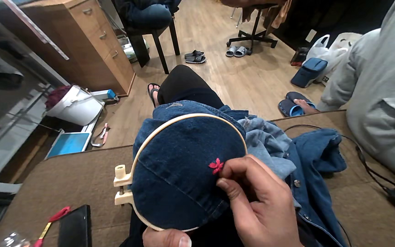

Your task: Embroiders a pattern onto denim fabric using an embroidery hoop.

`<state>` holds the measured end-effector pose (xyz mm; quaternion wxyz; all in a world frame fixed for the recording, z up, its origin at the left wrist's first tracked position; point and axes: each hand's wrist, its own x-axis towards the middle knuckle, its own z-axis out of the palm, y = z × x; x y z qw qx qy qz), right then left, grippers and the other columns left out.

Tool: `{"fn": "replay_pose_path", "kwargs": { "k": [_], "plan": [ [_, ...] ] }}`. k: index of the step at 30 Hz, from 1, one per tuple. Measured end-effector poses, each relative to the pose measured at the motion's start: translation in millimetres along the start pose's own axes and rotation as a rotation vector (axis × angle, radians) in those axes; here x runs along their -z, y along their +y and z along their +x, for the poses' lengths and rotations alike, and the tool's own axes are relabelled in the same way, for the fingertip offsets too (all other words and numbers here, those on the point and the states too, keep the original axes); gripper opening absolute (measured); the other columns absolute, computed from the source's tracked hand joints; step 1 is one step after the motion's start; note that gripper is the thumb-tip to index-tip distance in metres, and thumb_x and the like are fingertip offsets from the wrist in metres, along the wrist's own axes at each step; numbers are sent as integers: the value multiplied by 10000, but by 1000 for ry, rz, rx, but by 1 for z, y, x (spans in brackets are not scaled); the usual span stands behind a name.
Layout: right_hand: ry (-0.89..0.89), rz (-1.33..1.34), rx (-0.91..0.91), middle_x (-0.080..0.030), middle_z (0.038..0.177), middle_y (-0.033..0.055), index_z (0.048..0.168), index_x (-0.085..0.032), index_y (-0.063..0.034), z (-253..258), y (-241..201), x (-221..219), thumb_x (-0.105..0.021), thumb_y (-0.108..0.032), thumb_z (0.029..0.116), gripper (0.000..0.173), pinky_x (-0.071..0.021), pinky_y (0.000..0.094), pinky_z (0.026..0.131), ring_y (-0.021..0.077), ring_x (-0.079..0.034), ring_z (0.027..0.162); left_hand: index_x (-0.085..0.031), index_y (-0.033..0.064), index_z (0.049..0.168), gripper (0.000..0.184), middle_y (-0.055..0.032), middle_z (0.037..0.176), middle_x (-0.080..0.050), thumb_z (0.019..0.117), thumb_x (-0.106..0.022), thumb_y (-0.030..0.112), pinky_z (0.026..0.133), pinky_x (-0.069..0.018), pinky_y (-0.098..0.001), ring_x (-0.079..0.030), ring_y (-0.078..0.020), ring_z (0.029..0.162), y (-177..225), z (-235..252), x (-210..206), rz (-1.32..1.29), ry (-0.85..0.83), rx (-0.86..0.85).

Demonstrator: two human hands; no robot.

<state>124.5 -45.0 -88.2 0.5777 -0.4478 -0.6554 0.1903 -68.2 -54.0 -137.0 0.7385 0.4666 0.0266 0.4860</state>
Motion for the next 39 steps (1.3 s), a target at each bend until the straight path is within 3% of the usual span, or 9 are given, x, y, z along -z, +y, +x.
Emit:
{"fn": "replay_pose_path", "kwargs": {
  "k": [8, 12, 14, 20, 26, 29, 35, 37, 39],
  "plan": [
    [59, 13, 5, -611, 812, -19, 898, -646, -65, -1, -3, -5, -660, -160, 975, 123, -516, 99, 647, -25, -591, 728, -696, 183, 1314, 328, 87, 1288, -706, 1007, -610, 107, 1090, -464, -225, -608, -1, 1236, 13, -1, -6, -12, -43, 31],
    [75, 12, 8, -609, 817, -16, 899, -636, -63, -1, -7, -5, -665, -179, 981, 145, -511, 94, 645, -26, -588, 730, -676, 165, 1332, 334, 72, 1316, -689, 1011, -610, 101, 1106, -442, -228, -590, -7, 1261, -2, -18, 26, -141, -173, 40],
    [82, 9, 8, -604, 817, -15, 900, -633, -67, 0, -8, -5, -660, -200, 990, 163, -502, 88, 649, -31, -583, 732, -708, 161, 1289, 324, 63, 1274, -712, 992, -619, 67, 1100, -453, -236, -613, -17, 1236, 3, -23, 21, -162, -86, 81],
    [91, 36, -6, -613, 820, -26, 906, -634, -71, 0, -7, -7, -655, -225, 999, 181, -509, 93, 642, -34, -589, 733, -682, 151, 1332, 348, 73, 1319, -692, 1003, -600, 71, 1109, -447, -229, -588, -10, 1270, 4, -14, 12, -44, -100, -9],
    [56, 34, 2, -604, 822, -31, 906, -625, -78, 2, -6, -5, -644, -208, 1001, 162, -506, 97, 635, -31, -582, 732, -678, 144, 1327, 337, 48, 1302, -697, 998, -628, 89, 1097, -462, -253, -601, -33, 1255, -11, -26, 40, -39, -192, 19],
    [52, 63, 1, -609, 821, -27, 910, -631, -74, 1, -4, -5, -646, -176, 991, 131, -509, 99, 611, -29, -585, 708, -702, 150, 1285, 306, 20, 1252, -715, 991, -647, 214, 1079, -482, -301, -636, -81, 1208, -5, -53, 39, 86, 28, 32],
    [4, 107, -70, -610, 836, -6, 919, -643, -62, 0, -6, 0, -635, -107, 981, 77, -527, 122, 506, -19, -589, 615, -693, 150, 1311, 323, 0, 1277, -712, 1008, -630, 242, 1100, -485, -350, -638, -116, 1234, -6, -29, 7, 81, 140, -99],
    [-5, 115, -82, -613, 835, -1, 915, -646, -56, 0, -7, 0, -635, -90, 975, 70, -537, 133, 497, -10, -595, 605, -746, 227, 1176, 216, 88, 1124, -754, 1025, -601, 281, 989, -539, -245, -682, -15, 1087, -10, -25, -21, 365, 432, -241],
    [-9, 121, -87, -614, 831, 0, 907, -648, -52, 0, -7, 0, -637, -74, 965, 63, -543, 136, 496, -7, -601, 602, -763, 267, 1108, 174, 128, 1073, -757, 1017, -616, 279, 962, -538, -206, -681, 26, 1042, -10, -18, -38, 489, 587, -298]
  ]
}}
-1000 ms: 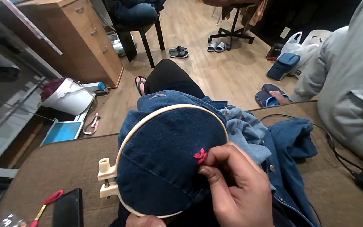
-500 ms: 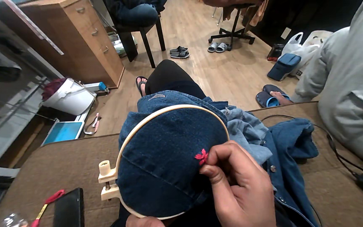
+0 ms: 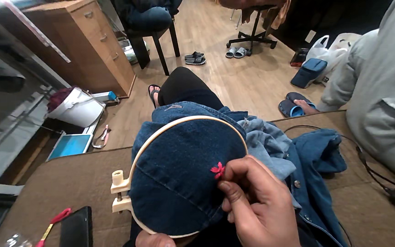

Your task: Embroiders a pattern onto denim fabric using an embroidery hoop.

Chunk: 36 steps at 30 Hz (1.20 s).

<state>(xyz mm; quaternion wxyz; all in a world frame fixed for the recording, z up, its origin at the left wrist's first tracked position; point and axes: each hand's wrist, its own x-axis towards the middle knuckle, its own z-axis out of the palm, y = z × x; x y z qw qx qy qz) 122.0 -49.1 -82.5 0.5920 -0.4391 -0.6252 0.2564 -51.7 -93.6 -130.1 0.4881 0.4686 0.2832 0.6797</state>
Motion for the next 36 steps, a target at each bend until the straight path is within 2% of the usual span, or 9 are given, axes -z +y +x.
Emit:
{"fn": "replay_pose_path", "kwargs": {
  "k": [4, 7, 11, 13, 21, 23, 29, 34, 36],
  "plan": [
    [23, 22, 3, -614, 822, -4, 900, -643, -54, 0, 0, -3, -647, -82, 961, 67, -535, 128, 488, -13, -595, 592, -756, 273, 1127, 179, 137, 1095, -754, 1017, -613, 269, 976, -531, -196, -671, 36, 1066, 4, 2, 2, -22, -54, 41],
    [56, 11, 33, -604, 819, -12, 894, -632, -64, 0, 3, -7, -649, -127, 977, 105, -516, 115, 507, -22, -573, 605, -747, 184, 1121, 158, 82, 1086, -757, 1006, -643, 156, 969, -535, -226, -681, 1, 1052, -11, 1, 17, -217, -182, 85],
    [74, 2, 46, -602, 815, -19, 903, -626, -72, 0, 3, -8, -654, -185, 992, 147, -512, 111, 532, -27, -574, 628, -691, 134, 1307, 341, 30, 1291, -703, 983, -624, 52, 1095, -468, -271, -613, -55, 1247, -37, 26, 57, -569, -710, 299],
    [64, 27, 34, -610, 818, -20, 914, -628, -72, 0, 2, -7, -665, -199, 991, 153, -514, 117, 527, -25, -573, 621, -682, 135, 1321, 351, 38, 1306, -694, 985, -625, 53, 1097, -464, -265, -603, -45, 1255, -41, 32, 59, -572, -778, 295],
    [-1, 41, -2, -602, 835, -5, 915, -628, -58, 3, -2, -3, -640, -134, 993, 110, -527, 124, 489, -22, -579, 589, -691, 141, 1311, 323, 35, 1297, -701, 1004, -605, 89, 1101, -458, -260, -607, -49, 1253, -28, 34, 51, -598, -746, 351],
    [-18, 30, -22, -599, 844, 1, 915, -633, -51, 2, -5, -2, -633, -100, 985, 85, -541, 135, 493, -12, -591, 596, -694, 146, 1319, 332, 20, 1303, -703, 993, -629, 133, 1122, -455, -296, -612, -76, 1264, -12, 34, 36, -584, -636, 350],
    [-56, 31, -44, -611, 855, 11, 921, -632, -40, 1, -6, 2, -603, -47, 974, 61, -585, 163, 520, 11, -634, 618, -675, 128, 1345, 364, -6, 1335, -686, 984, -639, 133, 1143, -440, -335, -601, -113, 1290, -13, 38, 29, -663, -644, 364],
    [-66, 55, -56, -632, 857, 20, 916, -648, -22, -1, -10, 4, -619, -11, 948, 45, -605, 180, 537, 26, -660, 635, -615, 105, 1397, 465, -40, 1392, -638, 951, -694, 208, 1151, -426, -375, -560, -160, 1338, -43, 23, 74, -559, -669, 327],
    [-53, 70, -55, -643, 858, 25, 914, -650, -14, -2, -12, 4, -632, 0, 939, 34, -607, 180, 548, 27, -666, 645, -702, 103, 1260, 432, -28, 1264, -706, 835, -775, 80, 1119, -458, -360, -622, -144, 1252, -47, 12, 100, -498, -515, 532]
  ]
}}
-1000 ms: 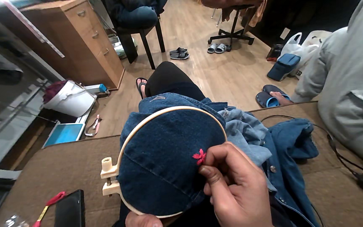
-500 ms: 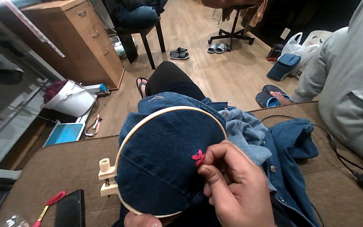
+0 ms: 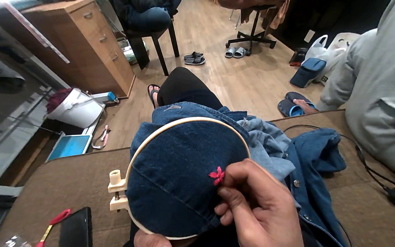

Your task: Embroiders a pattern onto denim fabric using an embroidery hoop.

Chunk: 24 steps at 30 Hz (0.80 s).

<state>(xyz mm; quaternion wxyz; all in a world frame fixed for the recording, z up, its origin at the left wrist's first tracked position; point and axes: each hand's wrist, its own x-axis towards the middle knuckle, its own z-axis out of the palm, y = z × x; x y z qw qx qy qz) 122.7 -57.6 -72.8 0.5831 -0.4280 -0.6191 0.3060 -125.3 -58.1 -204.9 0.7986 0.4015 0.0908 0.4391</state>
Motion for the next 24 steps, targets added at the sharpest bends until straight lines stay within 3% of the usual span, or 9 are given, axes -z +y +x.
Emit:
{"fn": "replay_pose_path", "kwargs": {
  "k": [1, 2, 5, 7, 9, 13, 18, 20, 24],
  "plan": [
    [7, 2, 2, -645, 862, 29, 914, -650, -10, -1, -1, -1, -640, 2, 936, 27, -610, 179, 556, 27, -669, 653, -762, 69, 1145, 408, -54, 1153, -753, 744, -794, 2, 1088, -486, -366, -674, -159, 1170, 3, -2, -8, -67, 153, 46],
    [15, 1, 7, -646, 862, 30, 913, -648, -10, -1, -1, -1, -647, -2, 933, 22, -610, 176, 560, 26, -672, 657, -650, 79, 1318, 427, -41, 1311, -679, 901, -731, 119, 1107, -469, -344, -602, -146, 1280, -12, -3, 17, 53, -112, -122],
    [43, -24, 23, -639, 844, 28, 900, -633, -18, 0, 0, -4, -662, -38, 942, 55, -605, 170, 547, 22, -665, 642, -650, 84, 1351, 409, -31, 1346, -669, 944, -682, 100, 1130, -443, -335, -590, -131, 1295, -5, 23, -9, 0, -283, -173],
    [52, -35, 23, -630, 843, 32, 894, -626, -15, 0, -2, -6, -671, -60, 951, 85, -605, 170, 543, 23, -662, 632, -675, 36, 1279, 384, -70, 1259, -704, 896, -690, 17, 1078, -487, -351, -644, -154, 1212, -3, 32, -20, 29, -260, -229],
    [57, -31, 26, -632, 844, 33, 896, -627, -14, 0, -2, -7, -677, -71, 954, 95, -604, 169, 538, 22, -660, 626, -687, 88, 1278, 382, -29, 1238, -717, 897, -720, 80, 1044, -517, -323, -654, -117, 1188, 0, 29, -24, 172, -195, -285],
    [69, 14, 18, -637, 837, 20, 905, -623, -21, 1, 0, -8, -683, -84, 957, 102, -600, 167, 524, 17, -655, 613, -691, 89, 1293, 386, -7, 1276, -708, 917, -671, 4, 1091, -476, -303, -630, -91, 1229, 3, 33, -31, 2, -251, -230],
    [59, 129, -25, -662, 854, 27, 921, -626, -9, 1, -4, -7, -711, -48, 931, 94, -614, 189, 528, 38, -675, 619, -666, 68, 1294, 379, -49, 1293, -682, 917, -700, 86, 1080, -482, -334, -607, -138, 1255, -20, 0, 18, 178, -178, -330],
    [71, 196, -51, -672, 843, 17, 931, -623, -14, 2, -5, -6, -730, -45, 916, 113, -604, 185, 514, 30, -667, 603, -718, 120, 1259, 356, 22, 1262, -714, 921, -679, 16, 1102, -458, -282, -616, -64, 1235, 8, 13, -18, 64, -151, -132],
    [95, 402, -129, -656, 789, -46, 921, -575, -99, 7, -6, -2, -784, -78, 880, 214, -514, 132, 448, -26, -579, 533, -726, 163, 1263, 307, 105, 1234, -727, 1025, -561, 61, 1038, -480, -173, -629, 41, 1174, 34, 35, -79, 164, -90, -114]
  ]
}}
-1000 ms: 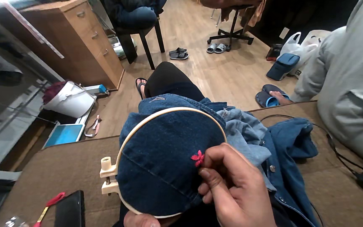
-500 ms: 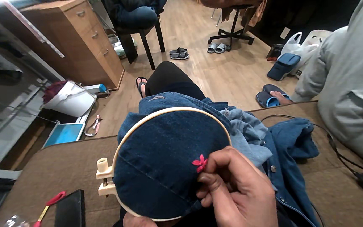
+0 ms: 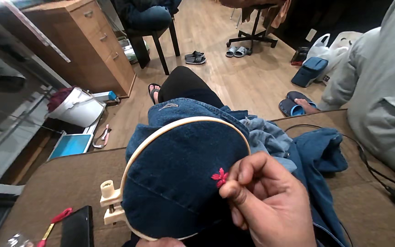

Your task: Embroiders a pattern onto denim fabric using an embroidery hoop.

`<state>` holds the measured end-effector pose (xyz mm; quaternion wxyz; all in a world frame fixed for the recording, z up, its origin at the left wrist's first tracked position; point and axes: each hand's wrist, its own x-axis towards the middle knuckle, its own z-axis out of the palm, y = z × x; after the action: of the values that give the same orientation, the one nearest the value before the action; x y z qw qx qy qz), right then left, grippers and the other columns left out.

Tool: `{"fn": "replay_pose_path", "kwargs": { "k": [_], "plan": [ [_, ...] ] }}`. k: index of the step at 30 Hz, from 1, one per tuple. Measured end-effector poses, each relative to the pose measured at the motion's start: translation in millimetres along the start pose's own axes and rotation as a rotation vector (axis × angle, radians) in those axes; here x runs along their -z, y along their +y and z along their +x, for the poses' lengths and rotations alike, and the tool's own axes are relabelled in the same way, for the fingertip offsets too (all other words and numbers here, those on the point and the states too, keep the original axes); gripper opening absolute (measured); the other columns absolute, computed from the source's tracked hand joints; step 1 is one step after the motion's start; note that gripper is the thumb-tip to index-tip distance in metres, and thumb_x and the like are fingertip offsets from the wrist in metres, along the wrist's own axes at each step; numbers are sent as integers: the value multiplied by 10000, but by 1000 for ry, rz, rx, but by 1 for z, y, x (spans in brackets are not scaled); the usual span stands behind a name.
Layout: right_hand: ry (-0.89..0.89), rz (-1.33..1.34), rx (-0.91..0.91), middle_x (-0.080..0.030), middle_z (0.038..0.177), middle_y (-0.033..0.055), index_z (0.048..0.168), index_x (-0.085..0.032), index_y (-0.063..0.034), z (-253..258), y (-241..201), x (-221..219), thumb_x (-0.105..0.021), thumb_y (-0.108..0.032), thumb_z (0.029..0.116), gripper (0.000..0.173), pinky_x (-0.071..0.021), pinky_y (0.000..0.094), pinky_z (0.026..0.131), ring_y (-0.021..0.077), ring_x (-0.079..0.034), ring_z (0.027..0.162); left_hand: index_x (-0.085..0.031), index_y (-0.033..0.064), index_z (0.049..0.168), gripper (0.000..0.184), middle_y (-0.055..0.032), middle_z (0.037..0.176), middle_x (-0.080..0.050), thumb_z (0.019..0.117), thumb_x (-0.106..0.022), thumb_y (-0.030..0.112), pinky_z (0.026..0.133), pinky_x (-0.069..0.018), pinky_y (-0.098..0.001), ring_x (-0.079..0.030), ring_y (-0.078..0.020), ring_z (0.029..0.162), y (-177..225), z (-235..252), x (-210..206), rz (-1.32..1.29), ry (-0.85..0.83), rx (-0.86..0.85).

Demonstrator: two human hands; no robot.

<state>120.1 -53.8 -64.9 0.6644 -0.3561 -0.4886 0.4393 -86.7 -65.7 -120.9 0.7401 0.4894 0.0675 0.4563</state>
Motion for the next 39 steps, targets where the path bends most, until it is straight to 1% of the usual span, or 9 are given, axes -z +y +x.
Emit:
{"fn": "replay_pose_path", "kwargs": {
  "k": [4, 6, 9, 15, 21, 25, 27, 31, 39],
  "plan": [
    [-63, -176, 98, -660, 807, -46, 975, -608, -111, 9, -2, 11, -799, -197, 892, 225, -528, 132, 494, -16, -607, 601, -756, 142, 1154, 237, 70, 1131, -749, 983, -635, 32, 975, -539, -213, -666, -1, 1094, -36, -13, 19, 343, 43, -98],
    [-97, -412, 215, -624, 928, -51, 1028, -686, -138, 13, -4, 20, -757, -307, 937, 204, -549, 138, 601, -12, -604, 727, -729, 142, 1206, 245, 80, 1173, -736, 995, -639, 55, 982, -531, -190, -653, 18, 1117, -44, -18, 29, 459, -11, -141],
    [-184, -564, 211, -615, 904, -67, 925, -673, -173, 19, -13, 31, -722, -356, 958, 192, -562, 159, 619, -11, -611, 742, -704, 90, 1231, 293, 19, 1194, -731, 946, -686, 24, 1000, -538, -234, -662, -33, 1134, -50, -16, 36, 429, -49, -161],
    [-244, -941, 411, -587, 827, -57, 863, -642, -160, 25, -17, 25, -579, -297, 1012, 212, -470, 208, 716, 50, -571, 824, -733, 176, 1189, 232, 131, 1163, -738, 975, -672, 110, 980, -536, -193, -651, 43, 1109, -14, 12, -3, 550, 47, -52],
    [-124, -1023, 775, -611, 877, 9, 987, -581, -151, 17, -1, 7, -482, -313, 1078, 211, -435, 293, 828, 146, -586, 896, -723, -18, 1105, 181, 25, 1084, -762, 963, -668, 80, 987, -513, -170, -651, 58, 1075, -12, 17, -8, 750, 60, -115],
    [-197, -616, 460, -539, 767, -59, 883, -565, -137, 33, -6, 13, -511, -313, 1071, 263, -486, 145, 631, -6, -548, 702, -725, 215, 1229, 310, 140, 1190, -735, 954, -694, 75, 993, -541, -202, -658, 40, 1110, -19, 9, -6, 478, 111, -45],
    [-233, -444, 315, -533, 753, -77, 882, -560, -141, 40, -10, 17, -558, -252, 1041, 194, -468, 127, 569, -22, -531, 653, -734, 208, 1209, 314, 132, 1177, -740, 943, -689, 49, 992, -538, -199, -660, 34, 1110, -11, 13, -10, 394, 101, -13],
    [-222, -393, 309, -522, 749, -78, 877, -557, -140, 39, -8, 14, -566, -236, 1035, 186, -447, 113, 567, -27, -517, 650, -742, 89, 1148, 245, 63, 1124, -763, 917, -694, 23, 973, -537, -185, -677, 11, 1089, 2, 22, -17, 435, 67, -1],
    [-118, -3, 82, -586, 862, -69, 1017, -616, -201, 53, -21, 28, -564, -308, 1058, 127, -547, 178, 666, 26, -584, 723, -716, 223, 1275, 361, 107, 1233, -726, 963, -651, 54, 1023, -524, -225, -648, 7, 1159, -12, 13, 0, 126, 42, 28]
  ]
}}
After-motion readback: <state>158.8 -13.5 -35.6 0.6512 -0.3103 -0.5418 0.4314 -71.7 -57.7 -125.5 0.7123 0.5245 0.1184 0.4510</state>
